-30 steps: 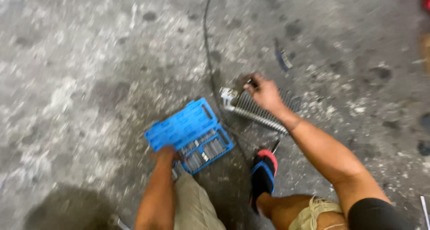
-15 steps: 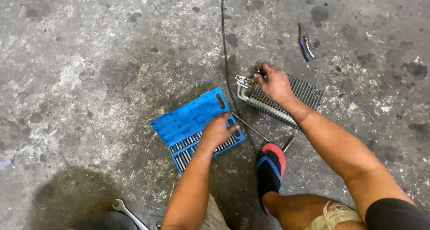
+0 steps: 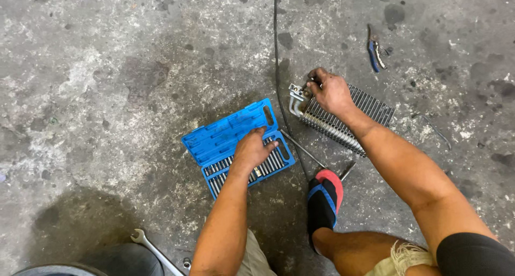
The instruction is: The person opens a blue socket set case and selects a socket bit. They attach the bit to a T-handle wrench and use it to tighten a bolt on a metal radiator lying on the floor. The person repeats the process with another bolt on the same radiator.
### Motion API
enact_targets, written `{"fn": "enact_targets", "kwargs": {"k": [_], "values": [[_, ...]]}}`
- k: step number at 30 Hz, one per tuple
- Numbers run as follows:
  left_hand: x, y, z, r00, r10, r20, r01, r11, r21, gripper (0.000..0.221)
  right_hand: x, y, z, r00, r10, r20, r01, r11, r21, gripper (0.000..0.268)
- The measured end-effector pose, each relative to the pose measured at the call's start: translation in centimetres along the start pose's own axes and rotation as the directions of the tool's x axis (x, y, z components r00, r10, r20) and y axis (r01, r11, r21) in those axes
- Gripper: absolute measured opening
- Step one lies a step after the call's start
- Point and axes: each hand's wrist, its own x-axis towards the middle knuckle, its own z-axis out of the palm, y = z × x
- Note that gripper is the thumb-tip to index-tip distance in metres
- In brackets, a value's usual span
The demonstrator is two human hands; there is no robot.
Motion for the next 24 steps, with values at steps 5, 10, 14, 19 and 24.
{"fn": "enact_targets", "kwargs": {"k": [5, 10, 14, 19, 24], "values": [[0.2, -0.3, -0.1, 0.998, -0.053, 0.021, 0.053, 0.999, -0.004, 0.071, 0.1, -0.1, -0.1, 1.0, 0.003, 0.031, 0.0, 0.994, -0.109, 0.027], [0.3, 0.6, -0.2, 0.996, -0.079, 0.042, 0.079, 0.997, 0.007, 0.07, -0.1, 0.0, -0.3, 0.997, 0.056, 0.053, -0.051, 0.996, -0.076, 0.027], [0.0, 1.1, -0.2, 0.998, -0.059, 0.019, 0.059, 0.998, -0.013, 0.071, 0.0, -0.4, -0.7, 0.991, -0.137, 0.0, 0.136, 0.984, -0.119, 0.025], [-0.1, 0.0, -0.2, 0.998, -0.068, -0.006, 0.068, 0.998, 0.007, 0.071, 0.3, -1.3, -1.2, 0.988, -0.085, 0.13, 0.117, 0.957, -0.266, 0.029], [-0.4, -1.9, -0.1, 0.994, -0.111, 0.001, 0.111, 0.993, 0.025, 0.072, 0.7, -1.9, -0.9, 0.973, -0.037, 0.227, 0.115, 0.934, -0.338, 0.029]]}}
